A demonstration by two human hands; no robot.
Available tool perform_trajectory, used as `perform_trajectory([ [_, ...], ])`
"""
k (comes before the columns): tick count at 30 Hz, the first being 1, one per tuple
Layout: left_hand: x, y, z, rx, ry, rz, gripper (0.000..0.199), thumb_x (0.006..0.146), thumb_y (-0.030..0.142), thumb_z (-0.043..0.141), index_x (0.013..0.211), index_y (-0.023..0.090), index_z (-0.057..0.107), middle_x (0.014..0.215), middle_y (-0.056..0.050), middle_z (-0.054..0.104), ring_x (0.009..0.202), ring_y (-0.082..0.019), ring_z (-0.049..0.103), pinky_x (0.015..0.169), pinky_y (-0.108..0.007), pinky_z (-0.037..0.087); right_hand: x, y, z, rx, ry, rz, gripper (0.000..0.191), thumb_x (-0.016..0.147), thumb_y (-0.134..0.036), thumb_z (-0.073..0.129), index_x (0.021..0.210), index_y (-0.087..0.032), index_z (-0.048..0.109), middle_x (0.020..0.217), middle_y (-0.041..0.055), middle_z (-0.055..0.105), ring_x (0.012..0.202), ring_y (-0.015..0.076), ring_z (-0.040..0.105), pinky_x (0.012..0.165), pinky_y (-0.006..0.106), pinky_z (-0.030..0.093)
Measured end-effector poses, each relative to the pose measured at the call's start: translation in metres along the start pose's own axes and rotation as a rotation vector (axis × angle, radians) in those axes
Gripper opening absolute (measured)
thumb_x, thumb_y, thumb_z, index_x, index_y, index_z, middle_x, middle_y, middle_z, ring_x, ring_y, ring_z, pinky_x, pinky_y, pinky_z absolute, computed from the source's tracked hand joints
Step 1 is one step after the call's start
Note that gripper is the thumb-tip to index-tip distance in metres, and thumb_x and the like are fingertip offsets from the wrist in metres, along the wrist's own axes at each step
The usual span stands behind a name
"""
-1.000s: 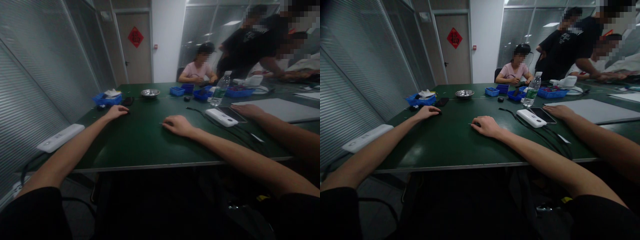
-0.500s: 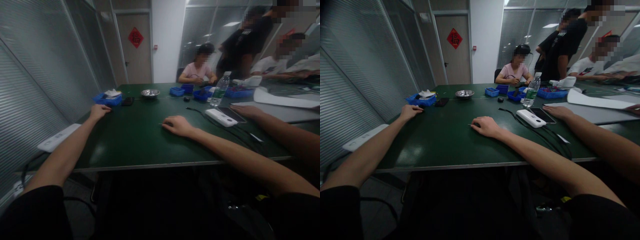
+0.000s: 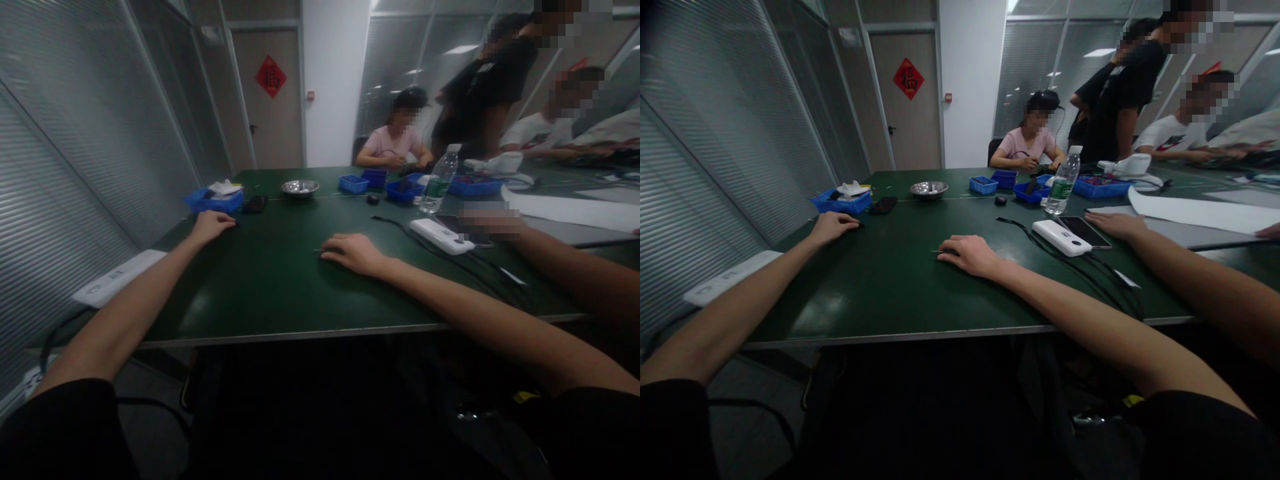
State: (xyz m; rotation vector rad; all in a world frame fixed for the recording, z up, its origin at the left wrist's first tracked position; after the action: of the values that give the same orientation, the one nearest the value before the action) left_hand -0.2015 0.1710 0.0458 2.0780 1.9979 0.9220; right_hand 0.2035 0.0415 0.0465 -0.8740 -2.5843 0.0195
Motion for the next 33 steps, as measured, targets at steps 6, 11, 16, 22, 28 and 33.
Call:
perform_trajectory([
  [6, -0.046, 0.144, 0.075, -0.311, -0.336, 0.429, 0.026, 0.085, 0.038, 0.079, 0.106, 0.023, 0.084, 0.112, -0.007, 0.080, 0.105, -0.024, 0.073, 0.102, -0.039, 0.052, -0.001, -0.001, 0.000, 0.008, 0.015, -0.008, 0.035, 0.107, -0.047, 0.051, 0.124, -0.023, 0.070, 0.111, 0.0079, 0.070, 0.092, 0.0195, 0.065, 0.077, 0.030, 0.044],
  [11, -0.093, 0.211, 0.098, -0.443, -0.422, 0.633, 0.032, 0.095, 0.040, 0.071, 0.120, 0.021, 0.079, 0.116, -0.009, 0.077, 0.103, -0.022, 0.070, 0.091, -0.035, 0.053, -0.002, -0.004, 0.002, -0.004, 0.003, -0.017, 0.034, 0.107, -0.043, 0.050, 0.125, -0.023, 0.071, 0.109, 0.0081, 0.067, 0.090, 0.0193, 0.064, 0.077, 0.030, 0.044],
  [16, -0.106, 0.221, 0.097, -0.459, -0.446, 0.689, 0.029, 0.097, 0.038, 0.069, 0.117, 0.021, 0.081, 0.112, -0.010, 0.074, 0.093, -0.019, 0.068, 0.079, -0.030, 0.052, -0.002, -0.005, 0.004, -0.011, -0.009, -0.022, 0.034, 0.108, -0.043, 0.049, 0.126, -0.023, 0.071, 0.108, 0.0077, 0.067, 0.089, 0.0188, 0.063, 0.076, 0.029, 0.043],
  [22, -0.112, 0.227, 0.097, -0.480, -0.473, 0.722, 0.028, 0.096, 0.038, 0.071, 0.119, 0.024, 0.081, 0.113, -0.009, 0.075, 0.099, -0.020, 0.069, 0.086, -0.033, 0.052, -0.002, -0.007, 0.004, -0.008, -0.012, -0.027, 0.035, 0.108, -0.043, 0.049, 0.128, -0.023, 0.070, 0.108, 0.0077, 0.066, 0.089, 0.0189, 0.062, 0.076, 0.029, 0.043],
  [28, -0.114, 0.228, 0.095, -0.469, -0.453, 0.722, 0.028, 0.096, 0.037, 0.071, 0.117, 0.023, 0.081, 0.112, -0.009, 0.076, 0.097, -0.021, 0.070, 0.085, -0.033, 0.052, -0.003, -0.010, 0.005, 0.000, -0.006, -0.046, 0.036, 0.108, -0.042, 0.049, 0.129, -0.022, 0.070, 0.107, 0.0082, 0.065, 0.087, 0.0186, 0.061, 0.075, 0.030, 0.043],
  [33, -0.116, 0.231, 0.094, -0.456, -0.447, 0.729, 0.029, 0.097, 0.039, 0.070, 0.118, 0.023, 0.081, 0.112, -0.010, 0.076, 0.099, -0.021, 0.070, 0.085, -0.034, 0.052, -0.002, -0.013, 0.004, -0.002, -0.010, -0.060, 0.036, 0.108, -0.042, 0.049, 0.129, -0.022, 0.070, 0.107, 0.0088, 0.065, 0.086, 0.0188, 0.061, 0.074, 0.030, 0.044],
])
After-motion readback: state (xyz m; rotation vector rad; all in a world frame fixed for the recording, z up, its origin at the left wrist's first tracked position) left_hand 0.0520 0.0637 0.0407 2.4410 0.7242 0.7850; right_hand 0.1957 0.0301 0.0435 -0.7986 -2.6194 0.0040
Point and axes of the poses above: each hand's wrist, its own x-axis towards the middle knuckle, its own z-axis out of the palm, y = z × x, the point moved 10 cm from there along x, towards the middle knuckle
